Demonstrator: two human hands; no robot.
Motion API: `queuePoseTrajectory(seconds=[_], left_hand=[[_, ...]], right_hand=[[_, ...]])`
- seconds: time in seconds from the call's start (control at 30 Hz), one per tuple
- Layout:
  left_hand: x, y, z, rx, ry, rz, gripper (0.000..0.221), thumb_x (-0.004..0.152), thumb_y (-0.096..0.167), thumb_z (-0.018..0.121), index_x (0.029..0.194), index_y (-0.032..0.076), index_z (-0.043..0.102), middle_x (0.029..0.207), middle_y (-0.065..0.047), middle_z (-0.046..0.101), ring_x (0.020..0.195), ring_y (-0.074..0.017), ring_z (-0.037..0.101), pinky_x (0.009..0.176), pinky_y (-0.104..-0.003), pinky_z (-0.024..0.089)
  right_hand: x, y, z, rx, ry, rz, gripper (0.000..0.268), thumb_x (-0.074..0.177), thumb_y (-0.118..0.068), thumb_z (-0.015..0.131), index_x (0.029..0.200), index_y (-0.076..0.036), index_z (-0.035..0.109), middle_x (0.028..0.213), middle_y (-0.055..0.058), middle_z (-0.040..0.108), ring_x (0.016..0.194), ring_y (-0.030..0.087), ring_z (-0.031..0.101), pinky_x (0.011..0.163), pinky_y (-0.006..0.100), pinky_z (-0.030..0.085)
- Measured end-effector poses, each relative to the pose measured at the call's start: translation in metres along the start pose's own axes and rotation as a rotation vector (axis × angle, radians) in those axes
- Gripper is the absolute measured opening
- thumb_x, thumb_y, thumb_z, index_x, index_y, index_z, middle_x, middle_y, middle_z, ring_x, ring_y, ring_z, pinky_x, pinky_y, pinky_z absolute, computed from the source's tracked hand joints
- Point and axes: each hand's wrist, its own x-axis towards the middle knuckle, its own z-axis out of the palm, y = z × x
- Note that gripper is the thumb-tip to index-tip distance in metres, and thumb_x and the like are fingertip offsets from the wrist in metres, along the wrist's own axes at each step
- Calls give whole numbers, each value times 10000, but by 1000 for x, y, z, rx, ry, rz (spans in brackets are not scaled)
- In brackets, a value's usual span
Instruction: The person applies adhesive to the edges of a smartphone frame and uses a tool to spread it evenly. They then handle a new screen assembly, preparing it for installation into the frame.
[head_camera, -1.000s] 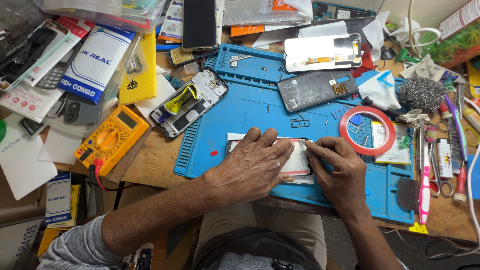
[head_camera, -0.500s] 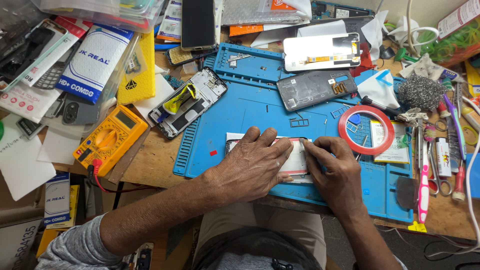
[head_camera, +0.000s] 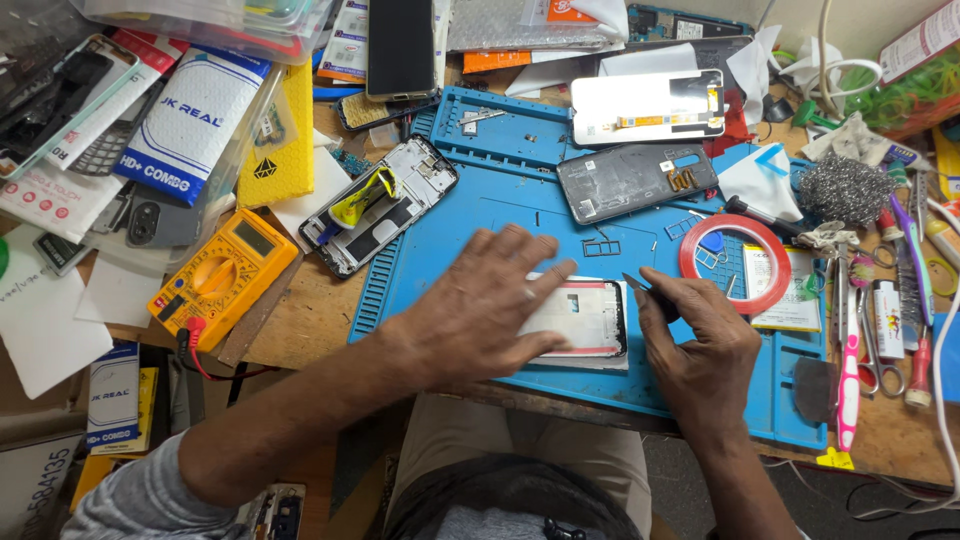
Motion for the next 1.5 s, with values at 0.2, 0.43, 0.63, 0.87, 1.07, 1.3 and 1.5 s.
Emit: queuePoseTrajectory(seconds=[0.2, 0.43, 0.63, 0.87, 1.07, 1.3, 1.5], left_hand=[[-43, -24, -11, -101, -59, -89, 1134, 677, 523, 834, 1510, -26, 295, 1330, -213, 483, 1229, -360, 457, 1078, -505, 376], [-69, -13, 4, -87, 57, -128, 1054, 778, 435, 799, 1567, -36, 283, 1337, -210, 498, 1240, -333, 486, 1106, -475, 421], [-53, 8, -4, 21, 112, -5, 1028, 755, 705, 684, 1402, -56, 438, 1195, -224, 537, 1110, -349, 492, 931, -492, 411], [2, 13, 14, 119, 53, 88, 785, 956, 582, 547, 1351, -97, 558, 901, -104, 577, 900, -226, 496, 797, -408, 412], [4, 11, 20, 175, 12, 117, 655, 964, 519, 554, 1209, -84, 624, 870, -104, 595, 872, -216, 492, 794, -402, 408], [7, 9, 17, 257, -9, 172, 574, 956, 464, 591, 1123, -78, 674, 906, -112, 638, 872, -207, 496, 793, -393, 404], [10, 7, 22, 143, -14, 163, 559, 946, 422, 614, 1170, -88, 664, 885, -109, 646, 857, -205, 504, 788, -400, 404]], right_hand=[[-6, -3, -4, -16, -39, 71, 279, 913, 21, 739, 1188, -25, 756, 991, 102, 740, 824, 136, 700, 730, 267, 562], [-4, 6, 1, 80, -59, 113, 216, 911, 6, 755, 1123, -31, 766, 1002, 80, 732, 845, 115, 667, 744, 248, 560], [-1, 5, 5, 124, -65, 124, 227, 924, 17, 738, 1144, -28, 773, 978, 77, 711, 829, 122, 631, 717, 264, 531], [4, -8, 17, 33, -52, -6, 224, 913, 10, 721, 1131, -21, 765, 973, 99, 728, 780, 134, 668, 696, 269, 545], [5, -7, 21, 8, -89, -14, 199, 904, 0, 733, 1099, -25, 763, 966, 90, 726, 762, 136, 664, 678, 272, 542], [6, -8, 21, -7, -106, -16, 212, 900, 0, 733, 1107, -33, 766, 961, 87, 720, 759, 132, 659, 669, 272, 541], [13, -15, 19, -74, -176, 79, 194, 897, -33, 729, 1085, -33, 775, 908, 104, 726, 671, 152, 658, 561, 294, 529]])
